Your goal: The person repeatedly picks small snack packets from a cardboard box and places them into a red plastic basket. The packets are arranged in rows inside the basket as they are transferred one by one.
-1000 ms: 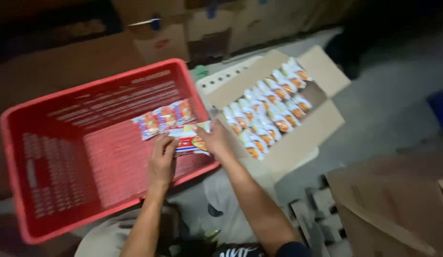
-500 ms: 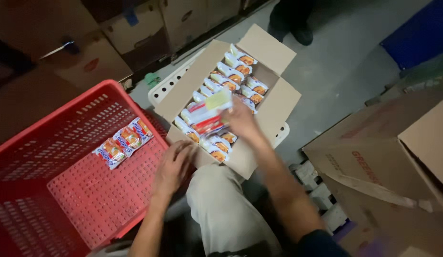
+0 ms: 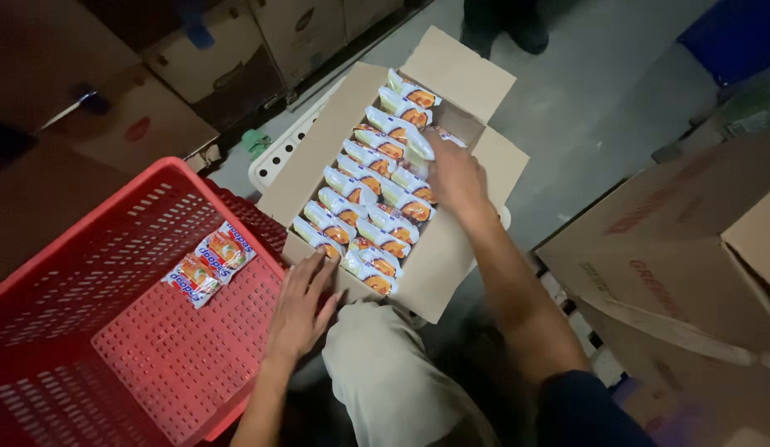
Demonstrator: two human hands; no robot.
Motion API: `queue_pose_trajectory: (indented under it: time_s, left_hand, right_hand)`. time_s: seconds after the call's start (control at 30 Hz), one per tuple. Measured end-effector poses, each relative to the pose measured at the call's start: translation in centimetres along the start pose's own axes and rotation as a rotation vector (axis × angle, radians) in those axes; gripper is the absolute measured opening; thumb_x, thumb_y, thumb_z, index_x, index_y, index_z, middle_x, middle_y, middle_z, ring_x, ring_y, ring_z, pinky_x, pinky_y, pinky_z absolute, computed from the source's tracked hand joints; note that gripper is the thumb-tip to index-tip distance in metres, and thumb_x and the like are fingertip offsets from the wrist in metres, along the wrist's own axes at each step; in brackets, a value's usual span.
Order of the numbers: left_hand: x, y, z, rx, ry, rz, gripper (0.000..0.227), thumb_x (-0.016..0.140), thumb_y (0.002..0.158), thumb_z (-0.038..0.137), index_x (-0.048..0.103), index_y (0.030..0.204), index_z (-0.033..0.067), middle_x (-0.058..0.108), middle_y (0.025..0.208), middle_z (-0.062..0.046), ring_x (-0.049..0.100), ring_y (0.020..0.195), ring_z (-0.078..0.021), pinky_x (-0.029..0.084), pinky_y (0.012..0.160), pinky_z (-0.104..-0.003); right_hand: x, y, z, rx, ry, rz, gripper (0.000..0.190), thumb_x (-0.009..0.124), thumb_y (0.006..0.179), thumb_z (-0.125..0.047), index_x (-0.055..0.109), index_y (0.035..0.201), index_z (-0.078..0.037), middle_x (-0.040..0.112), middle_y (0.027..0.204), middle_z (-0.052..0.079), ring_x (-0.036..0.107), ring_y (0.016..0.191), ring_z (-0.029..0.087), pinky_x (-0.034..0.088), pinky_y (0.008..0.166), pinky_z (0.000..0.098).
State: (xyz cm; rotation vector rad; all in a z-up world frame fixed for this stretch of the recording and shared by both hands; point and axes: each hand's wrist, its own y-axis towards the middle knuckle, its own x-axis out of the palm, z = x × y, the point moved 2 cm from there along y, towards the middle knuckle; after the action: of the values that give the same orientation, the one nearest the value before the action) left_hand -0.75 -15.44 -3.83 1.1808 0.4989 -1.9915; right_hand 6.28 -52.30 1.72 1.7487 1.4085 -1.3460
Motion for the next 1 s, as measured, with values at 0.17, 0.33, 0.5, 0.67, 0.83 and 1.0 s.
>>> queue_pose_trajectory:
  time_s: [0.17, 0.33, 0.5, 0.67, 0.83, 1.0]
  left_hand:
    - [-0.4, 0.2, 0.4, -0.033, 0.023, -0.034, 0.061, 0.060, 0.110, 0.042, 0.046, 0.168, 0.0280, 0.046, 0.171, -0.003, 0.045, 0.156, -0.0288, 0.031, 0.132, -0.053]
    - [0.1, -0.1, 0.0, -0.038, 0.021, -0.017, 0.061, 0.061, 0.109, 0.042, 0.047, 0.166, 0.0258, 0.045, 0.173, -0.003, 0.045, 0.157, -0.0279, 0.030, 0.133, -0.052]
    - [0.1, -0.1, -0.1, -0.050, 0.009, -0.033, 0.061, 0.062, 0.108, 0.043, 0.049, 0.165, 0.0248, 0.045, 0.172, -0.002, 0.045, 0.156, -0.0274, 0.030, 0.132, -0.052]
    - [-0.7, 0.2, 0.3, 0.093, -0.091, 0.064, 0.063, 0.064, 0.108, 0.031, 0.045, 0.165, 0.0122, 0.047, 0.173, -0.013, 0.053, 0.150, -0.0352, 0.036, 0.128, -0.061]
    - [-0.8, 0.4, 0.4, 0.065, -0.092, 0.065, 0.058, 0.062, 0.109, 0.032, 0.050, 0.162, 0.0114, 0.048, 0.172, -0.012, 0.052, 0.151, -0.0340, 0.035, 0.129, -0.058]
    - [-0.4, 0.2, -0.1, 0.045, -0.091, 0.030, 0.060, 0.060, 0.109, 0.033, 0.048, 0.164, 0.0127, 0.047, 0.173, -0.011, 0.050, 0.153, -0.0334, 0.034, 0.128, -0.059]
  right_hand:
    - [2.2, 0.3, -0.5, -0.012, 0.067, -0.009, 0.047, 0.055, 0.106, -0.006, 0.053, 0.152, -0.017, 0.069, 0.135, 0.022, 0.070, 0.123, 0.054, 0.059, 0.096, 0.0673]
    - [2.1, -0.5, -1.3, -0.036, 0.044, 0.131, 0.056, 0.054, 0.106, 0.006, 0.051, 0.160, -0.009, 0.066, 0.136, 0.027, 0.064, 0.126, 0.051, 0.056, 0.102, 0.0609]
    - [3.9, -0.5, 0.0, -0.024, 0.067, 0.113, 0.061, 0.053, 0.103, 0.009, 0.048, 0.160, -0.011, 0.064, 0.138, 0.029, 0.062, 0.129, 0.053, 0.053, 0.107, 0.0596]
    - [8.4, 2.4, 1.9, -0.033, 0.056, 0.005, 0.095, 0.084, 0.081, 0.004, 0.045, 0.164, -0.018, 0.064, 0.129, 0.025, 0.061, 0.115, 0.046, 0.053, 0.093, 0.0548]
    - [11.2, 3.8, 1.5, 0.120, -0.049, -0.057, 0.048, 0.039, 0.107, -0.021, 0.057, 0.150, -0.007, 0.069, 0.129, 0.027, 0.064, 0.113, 0.050, 0.049, 0.098, 0.0592]
    - [10.4, 1.9, -2.5, 0.275, -0.059, 0.064, 0.101, 0.027, 0.101, -0.083, 0.034, 0.170, -0.009, 0.038, 0.170, 0.028, 0.020, 0.163, 0.051, 0.004, 0.129, 0.0714]
